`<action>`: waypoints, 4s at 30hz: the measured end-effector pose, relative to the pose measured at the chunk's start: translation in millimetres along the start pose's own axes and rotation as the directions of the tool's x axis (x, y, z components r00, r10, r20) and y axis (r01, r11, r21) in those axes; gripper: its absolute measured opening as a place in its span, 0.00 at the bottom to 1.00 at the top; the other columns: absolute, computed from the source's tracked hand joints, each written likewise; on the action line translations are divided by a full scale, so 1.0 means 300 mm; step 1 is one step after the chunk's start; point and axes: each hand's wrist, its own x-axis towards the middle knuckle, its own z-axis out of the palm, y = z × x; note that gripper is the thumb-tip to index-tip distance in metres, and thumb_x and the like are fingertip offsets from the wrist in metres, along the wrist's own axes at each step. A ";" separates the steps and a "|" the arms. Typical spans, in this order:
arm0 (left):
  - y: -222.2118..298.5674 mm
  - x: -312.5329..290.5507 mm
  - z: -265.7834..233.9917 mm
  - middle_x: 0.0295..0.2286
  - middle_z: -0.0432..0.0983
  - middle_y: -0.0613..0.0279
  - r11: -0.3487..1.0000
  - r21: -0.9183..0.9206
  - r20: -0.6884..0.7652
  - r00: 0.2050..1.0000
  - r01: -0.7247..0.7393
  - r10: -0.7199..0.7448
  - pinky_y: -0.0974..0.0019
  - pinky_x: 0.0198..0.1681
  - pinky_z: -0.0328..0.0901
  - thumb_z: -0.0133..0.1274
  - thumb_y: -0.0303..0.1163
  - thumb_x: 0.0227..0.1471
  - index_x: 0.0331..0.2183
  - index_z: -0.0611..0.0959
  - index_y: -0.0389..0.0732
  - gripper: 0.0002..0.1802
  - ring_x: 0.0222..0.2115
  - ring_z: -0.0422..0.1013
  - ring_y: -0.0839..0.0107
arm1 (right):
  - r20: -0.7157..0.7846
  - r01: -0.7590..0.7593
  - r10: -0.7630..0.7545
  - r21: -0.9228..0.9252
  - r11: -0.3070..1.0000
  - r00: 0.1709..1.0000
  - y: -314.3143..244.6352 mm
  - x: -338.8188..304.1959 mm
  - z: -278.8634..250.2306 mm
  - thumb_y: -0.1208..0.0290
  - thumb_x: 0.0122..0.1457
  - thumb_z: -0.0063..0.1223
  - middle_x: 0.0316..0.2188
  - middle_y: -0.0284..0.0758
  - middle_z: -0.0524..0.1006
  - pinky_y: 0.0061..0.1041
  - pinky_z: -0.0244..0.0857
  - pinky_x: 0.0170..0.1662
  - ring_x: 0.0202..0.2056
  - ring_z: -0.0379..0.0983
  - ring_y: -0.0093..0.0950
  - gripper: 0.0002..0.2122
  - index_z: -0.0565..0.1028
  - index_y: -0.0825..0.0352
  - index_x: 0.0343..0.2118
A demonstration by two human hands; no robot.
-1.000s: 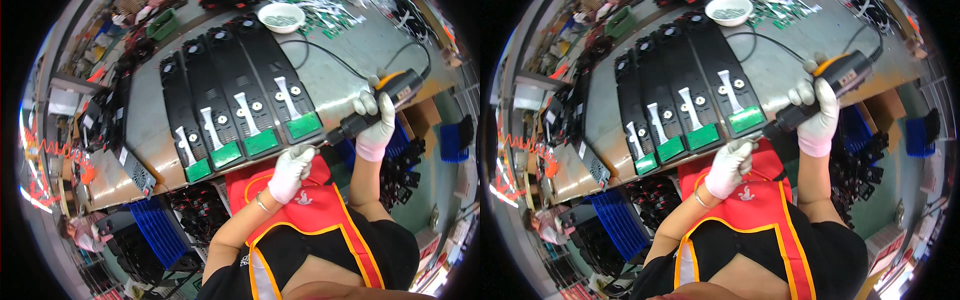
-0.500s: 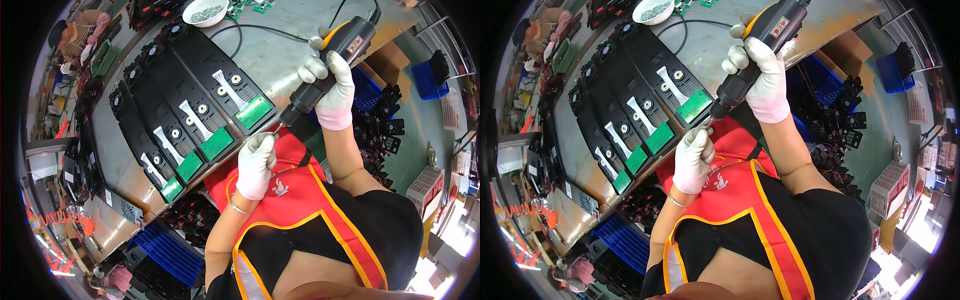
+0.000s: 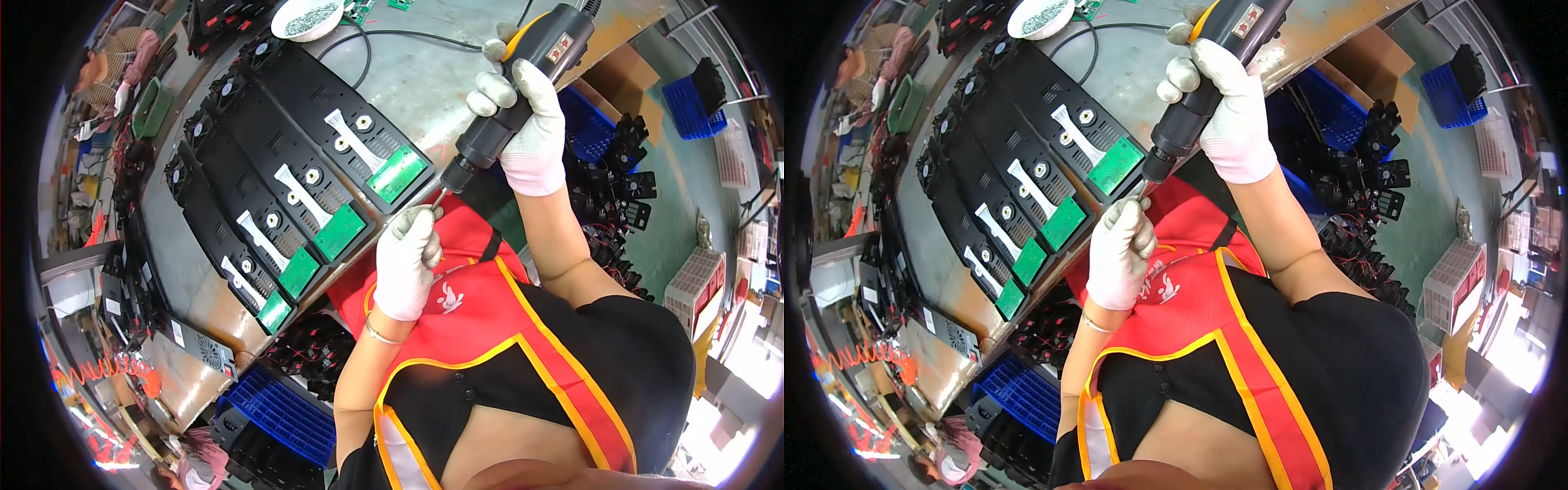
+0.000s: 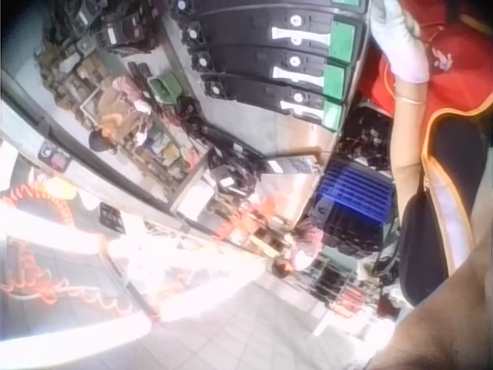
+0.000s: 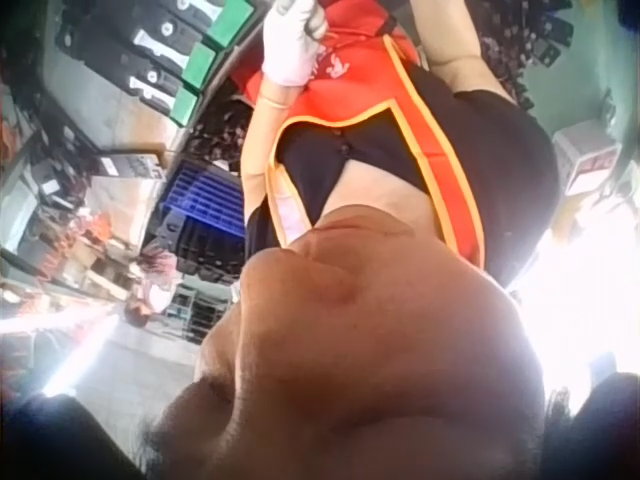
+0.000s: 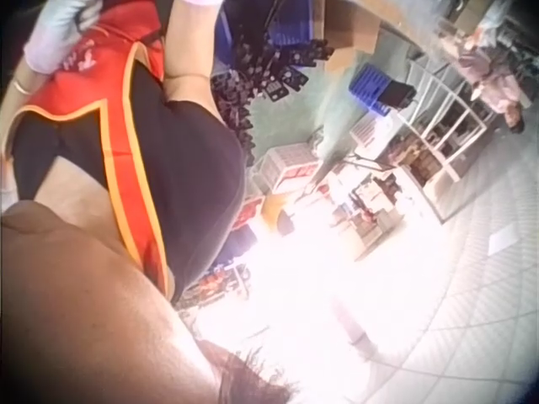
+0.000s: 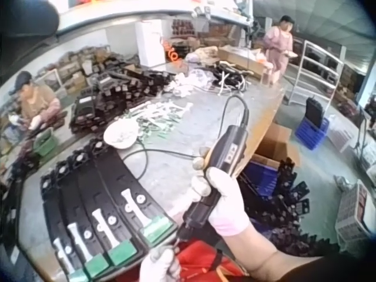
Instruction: The person assembles electronic components into metal housings, securing them with screws using an electric screwdriver.
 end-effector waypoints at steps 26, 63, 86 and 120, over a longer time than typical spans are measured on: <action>0.235 0.023 -0.100 0.23 0.66 0.66 0.942 0.086 0.031 0.946 -0.323 0.322 0.76 0.24 0.57 0.42 0.31 0.55 0.45 0.73 0.31 0.18 0.20 0.61 0.78 | 0.050 0.173 -0.173 0.000 0.985 0.984 -0.108 0.077 -0.049 0.75 0.59 0.46 0.41 0.34 0.71 0.22 0.60 0.32 0.27 0.60 0.17 0.17 0.65 0.68 0.52; 0.175 0.156 -0.007 0.30 0.77 0.54 -0.419 0.906 0.125 0.907 0.060 0.402 0.59 0.34 0.67 0.57 0.47 0.44 0.42 0.79 0.41 0.25 0.32 0.74 0.56 | 0.082 0.158 -0.136 -0.406 0.900 0.987 0.026 0.117 0.097 0.82 0.51 0.52 0.33 0.37 0.72 0.25 0.68 0.26 0.22 0.70 0.24 0.20 0.63 0.70 0.48; 0.172 0.166 -0.021 0.30 0.77 0.55 -0.402 0.915 0.147 0.905 0.030 0.400 0.58 0.33 0.67 0.56 0.48 0.44 0.41 0.79 0.41 0.25 0.31 0.74 0.57 | 0.071 -0.029 0.085 -0.574 0.819 0.994 0.106 0.126 0.138 0.84 0.49 0.54 0.36 0.33 0.74 0.18 0.68 0.31 0.29 0.72 0.18 0.19 0.67 0.68 0.46; 0.146 0.175 -0.063 0.24 0.77 0.57 -0.430 0.902 0.254 0.852 -0.038 0.458 0.57 0.28 0.67 0.55 0.48 0.44 0.36 0.78 0.43 0.21 0.27 0.74 0.59 | 0.284 0.059 0.252 -0.763 0.643 0.925 0.164 0.126 0.190 0.79 0.51 0.55 0.31 0.32 0.77 0.19 0.70 0.33 0.29 0.73 0.18 0.16 0.71 0.71 0.44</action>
